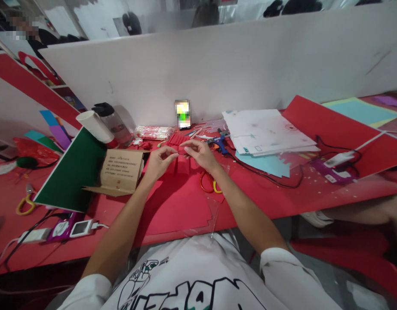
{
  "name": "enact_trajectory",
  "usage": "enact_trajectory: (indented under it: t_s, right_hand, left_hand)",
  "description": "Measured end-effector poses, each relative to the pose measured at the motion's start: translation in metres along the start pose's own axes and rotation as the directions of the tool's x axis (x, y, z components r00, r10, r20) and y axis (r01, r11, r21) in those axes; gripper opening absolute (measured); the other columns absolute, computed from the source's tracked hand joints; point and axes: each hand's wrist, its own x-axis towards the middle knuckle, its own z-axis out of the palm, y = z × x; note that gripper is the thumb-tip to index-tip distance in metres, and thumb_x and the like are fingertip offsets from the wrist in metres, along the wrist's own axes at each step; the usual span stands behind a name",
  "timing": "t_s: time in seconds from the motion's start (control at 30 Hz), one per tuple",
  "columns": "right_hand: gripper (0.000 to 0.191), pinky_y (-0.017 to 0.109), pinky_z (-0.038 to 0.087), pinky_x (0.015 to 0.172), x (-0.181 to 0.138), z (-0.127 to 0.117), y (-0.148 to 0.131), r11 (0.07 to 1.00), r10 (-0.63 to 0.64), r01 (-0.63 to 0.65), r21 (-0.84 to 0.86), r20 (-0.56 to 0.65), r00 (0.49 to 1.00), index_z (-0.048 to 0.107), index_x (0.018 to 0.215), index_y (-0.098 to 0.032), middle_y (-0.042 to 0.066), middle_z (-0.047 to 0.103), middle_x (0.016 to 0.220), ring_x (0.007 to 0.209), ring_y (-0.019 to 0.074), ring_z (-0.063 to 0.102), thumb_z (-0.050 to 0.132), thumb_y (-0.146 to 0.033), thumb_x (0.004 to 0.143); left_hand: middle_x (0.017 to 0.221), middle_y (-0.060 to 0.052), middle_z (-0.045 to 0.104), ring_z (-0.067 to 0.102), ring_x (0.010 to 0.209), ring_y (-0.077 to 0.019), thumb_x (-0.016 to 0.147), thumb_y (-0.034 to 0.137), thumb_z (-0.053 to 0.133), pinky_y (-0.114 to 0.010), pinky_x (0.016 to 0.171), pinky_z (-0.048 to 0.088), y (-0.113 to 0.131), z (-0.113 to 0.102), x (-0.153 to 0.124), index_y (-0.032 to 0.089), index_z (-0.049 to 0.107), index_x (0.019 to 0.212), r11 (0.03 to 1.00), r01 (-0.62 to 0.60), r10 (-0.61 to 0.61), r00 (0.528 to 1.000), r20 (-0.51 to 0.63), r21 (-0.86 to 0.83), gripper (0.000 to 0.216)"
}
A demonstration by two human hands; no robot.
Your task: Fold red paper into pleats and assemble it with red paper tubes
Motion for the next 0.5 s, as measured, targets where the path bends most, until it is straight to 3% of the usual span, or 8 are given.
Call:
enact_trajectory:
  t_s: [0.2,0.37,0.5]
  right_hand:
    - [0.025,0.034,0.056,0.083,-0.0059,0.0011,-0.0087,0.944,-0.167,0.196,-0.266,0.129,0.978,0.075,0.103,-0.021,0.006,0.075,0.100,0.089,0.0202,0.071,0.072,-0.039,0.085]
    - [0.017,0.035,0.054,0.085,-0.0058,0.0045,-0.0061,0.859,-0.275,0.277,-0.432,0.068,0.959,0.076,0.091,-0.021,0.005,0.077,0.094,0.088,0.0201,0.070,0.067,-0.035,0.091]
    - [0.015,0.035,0.055,0.083,-0.0042,0.0043,-0.0018,0.850,-0.310,0.295,-0.437,0.038,0.950,0.074,0.091,-0.021,0.006,0.076,0.098,0.089,0.0201,0.070,0.067,-0.034,0.091]
  left_hand:
    - [0.067,0.001,0.061,0.049,0.061,-0.0112,0.079,0.041,0.075,-0.025,0.061,0.040,-0.0037,-0.0035,0.0029,0.016,0.069,0.078,0.987,0.115,-0.113,0.993,0.030,-0.111,0.026]
    - [0.070,0.000,0.063,0.053,0.063,-0.0113,0.077,0.042,0.077,-0.026,0.065,0.044,-0.0049,-0.0069,0.0038,0.016,0.068,0.080,0.973,0.157,-0.147,0.987,0.072,-0.167,0.028]
    - [0.071,-0.001,0.065,0.055,0.065,-0.0128,0.076,0.044,0.078,-0.027,0.067,0.046,-0.0053,-0.0088,0.0042,0.016,0.068,0.079,0.972,0.172,-0.159,0.983,0.093,-0.158,0.030]
